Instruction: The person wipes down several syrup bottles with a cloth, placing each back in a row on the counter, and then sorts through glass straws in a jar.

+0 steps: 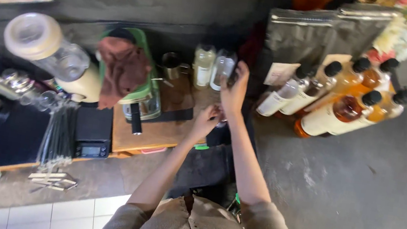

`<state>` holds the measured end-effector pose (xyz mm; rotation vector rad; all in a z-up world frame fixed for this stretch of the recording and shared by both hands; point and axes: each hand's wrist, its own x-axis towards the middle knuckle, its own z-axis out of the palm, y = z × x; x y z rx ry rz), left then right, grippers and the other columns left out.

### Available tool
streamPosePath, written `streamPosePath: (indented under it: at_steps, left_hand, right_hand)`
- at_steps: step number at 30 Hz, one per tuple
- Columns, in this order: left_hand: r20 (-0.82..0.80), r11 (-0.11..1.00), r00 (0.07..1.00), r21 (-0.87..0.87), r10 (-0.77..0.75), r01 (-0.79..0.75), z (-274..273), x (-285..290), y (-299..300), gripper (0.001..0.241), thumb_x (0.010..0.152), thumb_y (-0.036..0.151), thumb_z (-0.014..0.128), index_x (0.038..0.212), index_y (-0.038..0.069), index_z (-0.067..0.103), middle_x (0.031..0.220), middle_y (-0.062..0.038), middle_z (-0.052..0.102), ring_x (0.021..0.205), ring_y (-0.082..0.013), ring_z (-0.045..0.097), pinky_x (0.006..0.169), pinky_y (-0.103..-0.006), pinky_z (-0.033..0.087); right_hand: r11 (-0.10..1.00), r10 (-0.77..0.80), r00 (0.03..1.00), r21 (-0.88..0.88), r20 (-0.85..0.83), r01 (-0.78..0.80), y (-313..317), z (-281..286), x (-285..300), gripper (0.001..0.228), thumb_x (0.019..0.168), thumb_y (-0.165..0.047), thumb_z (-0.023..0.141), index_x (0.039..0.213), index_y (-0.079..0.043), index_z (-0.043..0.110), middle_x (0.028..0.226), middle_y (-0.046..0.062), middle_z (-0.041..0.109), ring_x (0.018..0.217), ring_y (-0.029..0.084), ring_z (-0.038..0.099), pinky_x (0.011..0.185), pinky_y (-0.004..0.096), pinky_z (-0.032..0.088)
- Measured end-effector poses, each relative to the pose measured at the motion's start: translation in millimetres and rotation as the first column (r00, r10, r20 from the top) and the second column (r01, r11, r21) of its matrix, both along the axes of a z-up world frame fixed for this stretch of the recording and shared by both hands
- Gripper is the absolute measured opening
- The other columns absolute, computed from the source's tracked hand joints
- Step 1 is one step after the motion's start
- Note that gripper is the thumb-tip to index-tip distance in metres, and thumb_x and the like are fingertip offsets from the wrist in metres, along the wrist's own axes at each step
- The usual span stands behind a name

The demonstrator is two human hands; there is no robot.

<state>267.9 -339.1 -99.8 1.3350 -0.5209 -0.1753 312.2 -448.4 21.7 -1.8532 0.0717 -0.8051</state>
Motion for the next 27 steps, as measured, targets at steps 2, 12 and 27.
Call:
streamPosePath:
  at_steps: [2,12,27]
  left_hand:
    - [0.004,0.996,0.997,-0.037,-0.082,0.082,10.7,8.7,18.1,0.043,0.096,0.000,0.065,0.138,0.003,0.056,0.116,-0.008,0.072,0.109,-0.0182,0.069,0.102,-0.0333,0.053]
    - [0.020,0.977,0.999,0.207,0.047,-0.050,33.9,15.5,49.7,0.063,0.093,0.015,0.076,0.147,0.007,0.046,0.131,-0.012,0.066,0.121,-0.0230,0.066,0.100,-0.0357,0.055]
    - [-0.209,1.000,0.978,-0.002,0.025,-0.027,-6.9,-6.6,106.4,0.065,0.110,0.051,0.040,0.151,0.001,0.047,0.144,-0.015,0.059,0.137,-0.0248,0.050,0.116,-0.0364,0.036]
  right_hand:
    - [0.996,-0.019,1.000,-0.083,0.019,0.021,-1.1,-1.8,27.2,0.083,0.087,-0.012,0.081,0.152,0.001,0.031,0.153,0.024,0.045,0.139,0.038,0.049,0.117,0.040,0.039]
    - [0.967,-0.130,0.989,-0.230,-0.070,0.111,21.2,17.4,13.5,0.061,0.080,-0.021,0.093,0.130,-0.008,0.060,0.129,0.017,0.057,0.119,0.037,0.062,0.100,0.041,0.053]
    - [0.936,0.330,0.937,0.091,0.117,-0.341,50.8,118.3,-34.2,0.031,0.097,-0.018,0.078,0.118,0.000,0.063,0.095,0.006,0.074,0.083,0.009,0.068,0.078,0.025,0.054]
